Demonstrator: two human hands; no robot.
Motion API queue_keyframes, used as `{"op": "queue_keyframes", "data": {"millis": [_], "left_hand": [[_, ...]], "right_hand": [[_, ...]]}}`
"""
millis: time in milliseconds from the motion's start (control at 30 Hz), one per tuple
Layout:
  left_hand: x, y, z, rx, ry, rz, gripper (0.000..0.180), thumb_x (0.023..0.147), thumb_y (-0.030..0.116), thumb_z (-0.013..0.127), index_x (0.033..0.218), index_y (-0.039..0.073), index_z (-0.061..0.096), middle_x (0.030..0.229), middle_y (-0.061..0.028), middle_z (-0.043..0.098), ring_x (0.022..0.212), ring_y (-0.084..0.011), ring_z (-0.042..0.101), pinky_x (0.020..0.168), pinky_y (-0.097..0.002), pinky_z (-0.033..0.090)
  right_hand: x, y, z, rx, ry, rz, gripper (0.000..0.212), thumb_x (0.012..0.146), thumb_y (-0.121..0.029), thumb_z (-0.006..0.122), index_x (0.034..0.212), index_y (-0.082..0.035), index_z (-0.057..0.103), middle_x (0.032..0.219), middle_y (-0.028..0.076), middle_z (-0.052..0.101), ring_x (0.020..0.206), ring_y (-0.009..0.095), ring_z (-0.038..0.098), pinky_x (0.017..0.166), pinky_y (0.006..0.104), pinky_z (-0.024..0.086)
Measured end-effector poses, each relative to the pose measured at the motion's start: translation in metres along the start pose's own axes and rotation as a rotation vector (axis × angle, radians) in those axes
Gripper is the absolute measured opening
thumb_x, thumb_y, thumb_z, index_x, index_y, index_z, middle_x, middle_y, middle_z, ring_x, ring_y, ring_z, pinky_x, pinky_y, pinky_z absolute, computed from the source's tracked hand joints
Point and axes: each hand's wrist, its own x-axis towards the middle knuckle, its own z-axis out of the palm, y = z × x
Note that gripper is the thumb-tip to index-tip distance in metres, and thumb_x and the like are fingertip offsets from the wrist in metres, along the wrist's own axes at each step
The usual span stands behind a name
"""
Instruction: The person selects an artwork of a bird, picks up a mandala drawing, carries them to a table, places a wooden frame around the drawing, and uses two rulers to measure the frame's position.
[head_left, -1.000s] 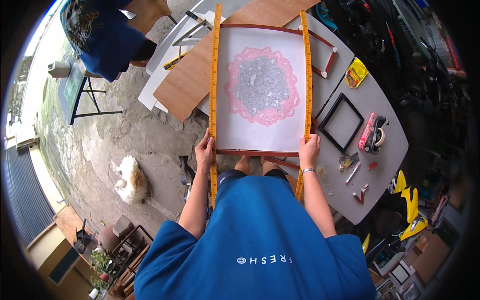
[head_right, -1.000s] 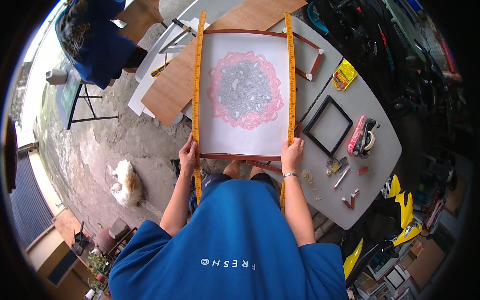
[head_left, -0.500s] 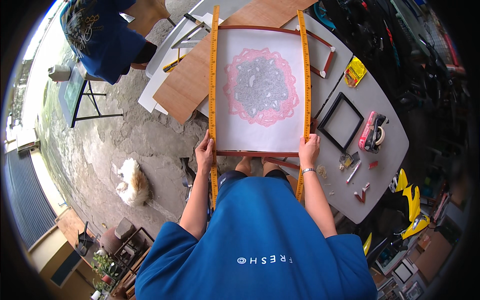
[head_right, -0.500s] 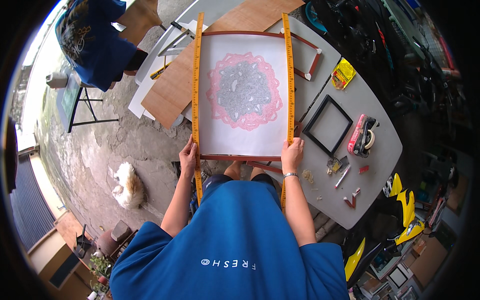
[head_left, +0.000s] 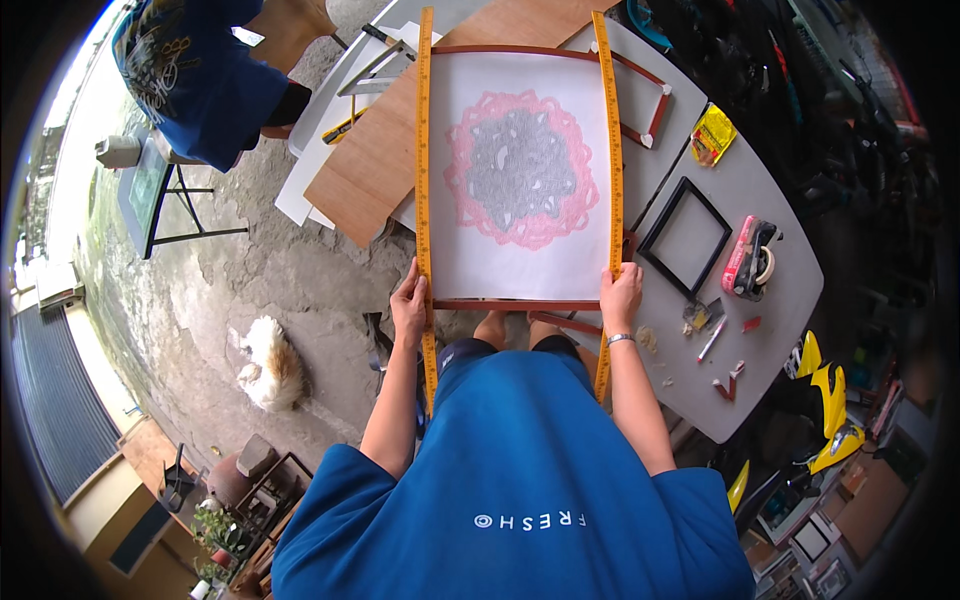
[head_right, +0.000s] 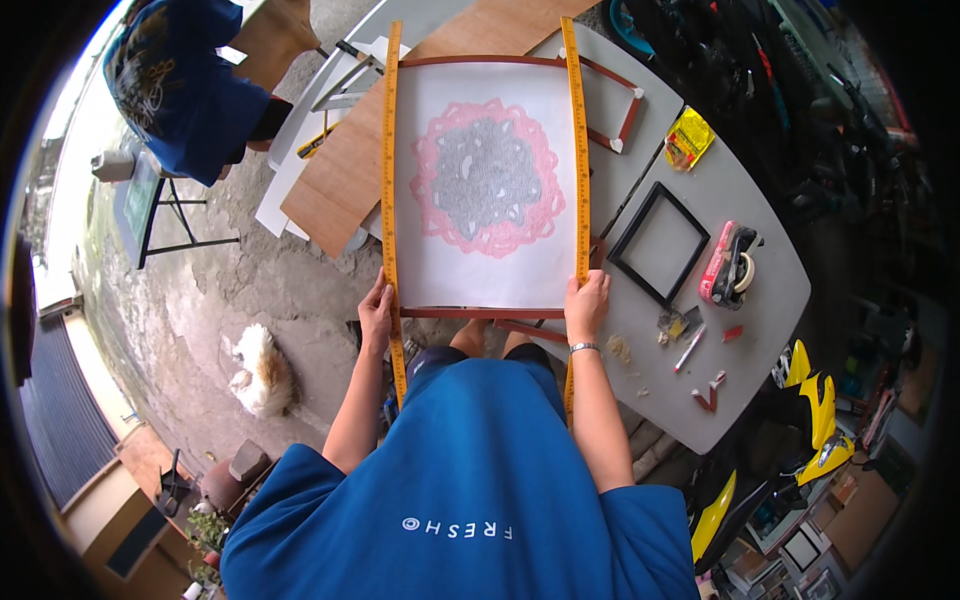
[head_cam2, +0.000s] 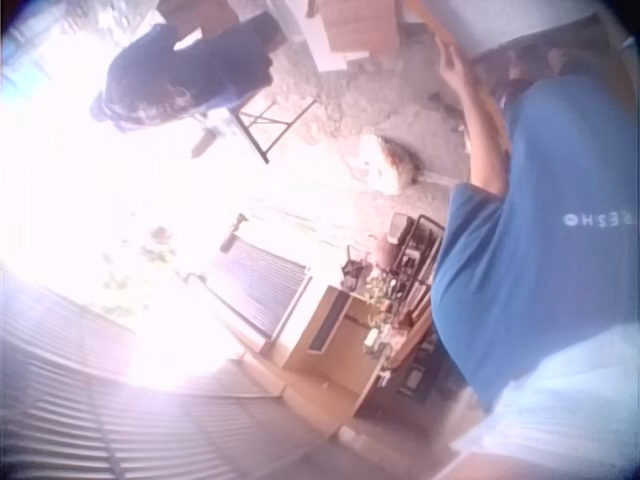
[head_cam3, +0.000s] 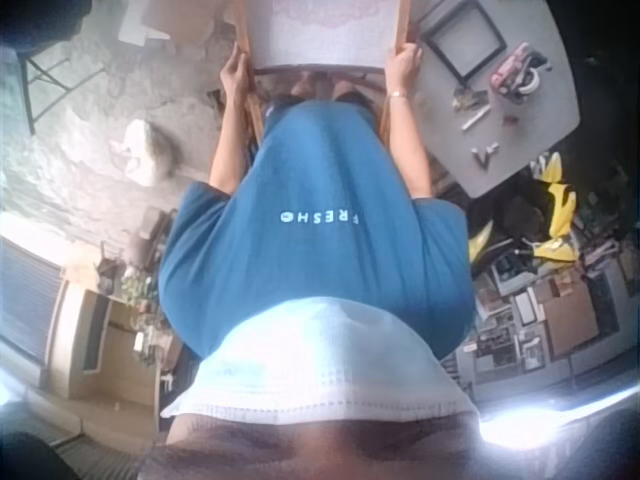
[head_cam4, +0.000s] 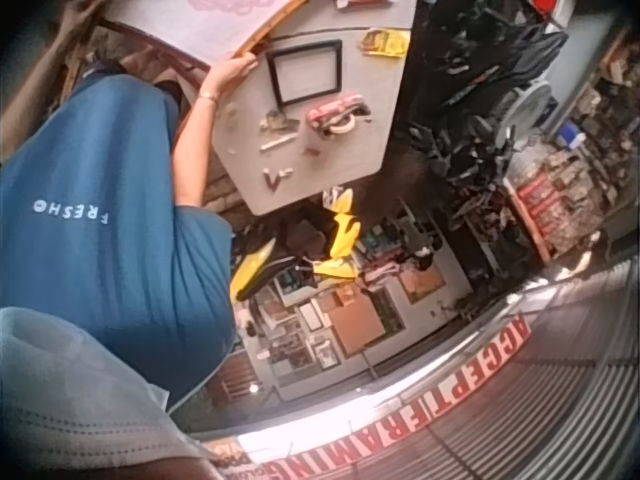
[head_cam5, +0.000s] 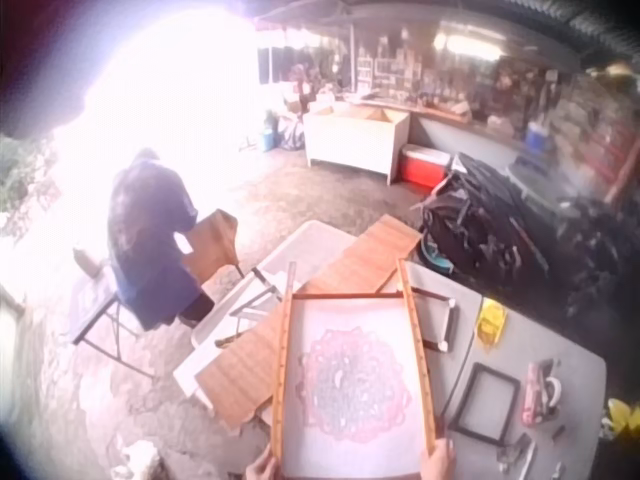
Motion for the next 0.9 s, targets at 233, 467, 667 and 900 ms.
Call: {"op": "queue_keyframes", "data": {"millis": [233,467,667,900], "left_hand": [[0.004,-0.009,0.001,-0.005,0.008,-0.012,0.048,0.100,0.016,0.057,0.143,-0.001,0.045,0.133,-0.0048,0.057,0.113,-0.0088,0.054,0.098,-0.0233,0.041],[-0.001,0.004,0.005,0.075,0.045,-0.096,0.048,0.101,0.018,0.055,0.144,0.000,0.044,0.130,-0.0031,0.058,0.109,-0.0073,0.054,0.096,-0.0221,0.041],[-0.001,0.000,0.002,0.106,0.082,-0.141,0.048,0.100,0.017,0.057,0.144,0.002,0.045,0.126,-0.0016,0.060,0.108,-0.0070,0.054,0.097,-0.0230,0.041],[0.001,0.002,0.004,0.139,0.099,-0.130,0.049,0.099,0.018,0.057,0.145,0.004,0.044,0.126,0.0006,0.060,0.102,-0.0048,0.054,0.095,-0.0220,0.041]], "right_hand": [[0.001,0.004,0.002,0.028,0.016,-0.021,0.028,0.086,-0.020,0.068,0.099,-0.002,0.051,0.101,0.018,0.057,0.095,0.038,0.057,0.082,0.0470,0.048],[0.002,0.001,-0.003,0.075,-0.006,0.002,0.025,0.086,-0.018,0.070,0.097,-0.003,0.054,0.095,0.013,0.058,0.090,0.035,0.059,0.077,0.0449,0.048],[0.004,0.006,-0.004,0.156,-0.028,-0.020,0.027,0.085,-0.019,0.073,0.094,-0.001,0.056,0.088,0.011,0.056,0.078,0.030,0.057,0.070,0.0421,0.048],[0.006,0.009,-0.002,0.151,-0.048,0.016,0.027,0.085,-0.020,0.074,0.094,-0.001,0.057,0.087,0.009,0.054,0.075,0.026,0.055,0.066,0.0399,0.048]]}}
